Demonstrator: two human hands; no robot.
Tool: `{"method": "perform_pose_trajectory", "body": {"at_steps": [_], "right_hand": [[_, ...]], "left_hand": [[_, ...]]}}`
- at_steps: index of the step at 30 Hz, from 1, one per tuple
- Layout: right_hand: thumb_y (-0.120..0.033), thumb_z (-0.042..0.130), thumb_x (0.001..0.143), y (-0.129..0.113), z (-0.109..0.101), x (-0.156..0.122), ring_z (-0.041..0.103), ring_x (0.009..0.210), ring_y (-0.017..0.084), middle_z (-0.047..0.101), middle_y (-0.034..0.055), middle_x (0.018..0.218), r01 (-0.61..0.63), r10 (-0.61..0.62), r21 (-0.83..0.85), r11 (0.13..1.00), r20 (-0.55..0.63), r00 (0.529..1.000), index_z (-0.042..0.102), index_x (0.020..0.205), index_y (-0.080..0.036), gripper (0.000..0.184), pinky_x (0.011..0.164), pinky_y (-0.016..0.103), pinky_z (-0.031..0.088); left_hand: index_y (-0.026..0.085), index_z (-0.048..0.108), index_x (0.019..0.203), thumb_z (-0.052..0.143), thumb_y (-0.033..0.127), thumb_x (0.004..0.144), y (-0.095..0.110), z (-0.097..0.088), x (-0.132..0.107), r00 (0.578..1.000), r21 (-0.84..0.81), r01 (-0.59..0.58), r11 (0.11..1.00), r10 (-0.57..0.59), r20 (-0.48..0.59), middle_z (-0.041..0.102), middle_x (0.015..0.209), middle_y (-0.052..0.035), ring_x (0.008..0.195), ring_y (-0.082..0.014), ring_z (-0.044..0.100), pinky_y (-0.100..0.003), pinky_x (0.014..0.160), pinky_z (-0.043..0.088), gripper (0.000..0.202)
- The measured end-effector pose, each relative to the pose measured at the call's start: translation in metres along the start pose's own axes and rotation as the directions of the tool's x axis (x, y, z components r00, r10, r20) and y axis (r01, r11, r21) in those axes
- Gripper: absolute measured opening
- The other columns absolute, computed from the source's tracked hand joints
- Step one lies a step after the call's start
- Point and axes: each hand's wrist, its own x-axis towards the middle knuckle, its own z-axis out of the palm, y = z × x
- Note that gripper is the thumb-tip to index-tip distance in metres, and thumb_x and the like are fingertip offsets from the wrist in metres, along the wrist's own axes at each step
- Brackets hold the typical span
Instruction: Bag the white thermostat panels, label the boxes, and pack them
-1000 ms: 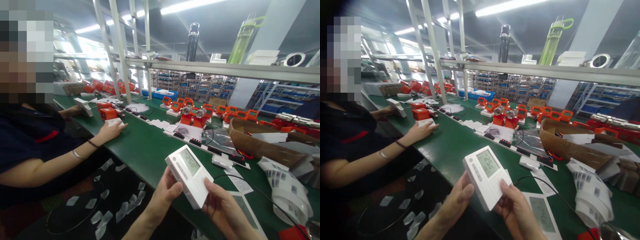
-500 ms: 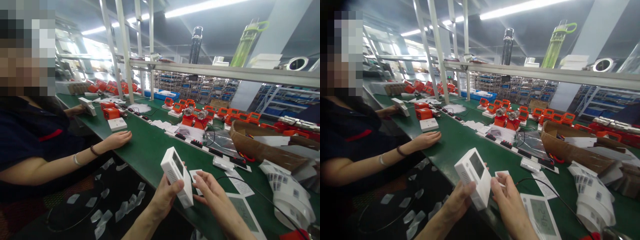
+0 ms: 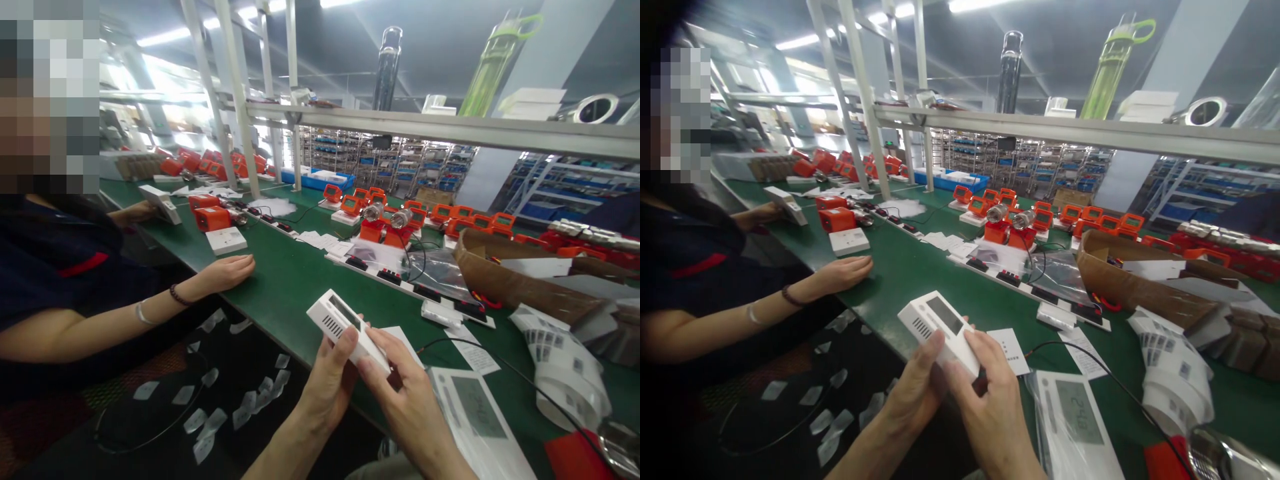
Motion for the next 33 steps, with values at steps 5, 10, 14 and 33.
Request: {"method": "perform_pose_trajectory", "body": {"at_steps": [5,10,14,33], "right_hand": [[-0.033,0.068,0.077,-0.012,0.005,-0.005,0.054,0.113,0.025,0.057,0.0084,0.123,0.047,-0.050,-0.020,0.999,-0.160,0.986,0.053,0.121,-0.022,0.047,0.092,0.037,0.048],[-0.010,0.058,0.082,-0.010,-0.006,-0.005,0.059,0.108,0.019,0.064,0.0081,0.113,0.306,-0.326,-0.142,0.941,-0.147,0.934,0.058,0.110,-0.019,0.029,0.095,0.031,0.047],[-0.008,0.057,0.083,-0.008,-0.032,-0.005,0.060,0.106,0.018,0.065,0.0087,0.112,0.308,-0.320,-0.143,0.941,-0.071,0.945,0.060,0.109,-0.018,0.029,0.093,0.030,0.047],[-0.066,0.037,0.089,-0.010,-0.016,0.019,0.057,0.076,0.017,0.061,0.0024,0.094,-0.097,0.203,0.476,0.874,-0.175,0.963,0.044,0.134,-0.028,0.060,0.069,0.029,0.047]], "left_hand": [[0.019,0.049,0.127,0.078,0.045,0.069,0.000,0.005,-0.003,0.996,0.056,-0.050,0.997,0.054,-0.066,0.063,0.113,-0.0085,0.109,-0.0278,0.059,-0.041,0.099,0.046,0.070],[0.023,0.050,0.129,0.075,0.055,0.067,0.018,-0.008,-0.008,1.000,0.113,-0.026,0.993,0.027,0.000,0.058,0.127,-0.0091,0.119,-0.0342,0.052,-0.048,0.102,0.044,0.074],[0.029,0.050,0.129,0.073,0.063,0.062,0.050,-0.032,-0.007,0.999,0.289,-0.005,0.957,0.020,-0.049,0.053,0.135,-0.0071,0.127,-0.0331,0.045,-0.049,0.107,0.037,0.079],[0.021,0.041,0.137,0.071,0.055,0.070,-0.018,-0.016,-0.023,0.979,0.613,-0.066,0.788,-0.067,0.191,0.045,0.141,-0.0118,0.132,-0.0348,0.039,-0.050,0.111,0.032,0.081]]}}
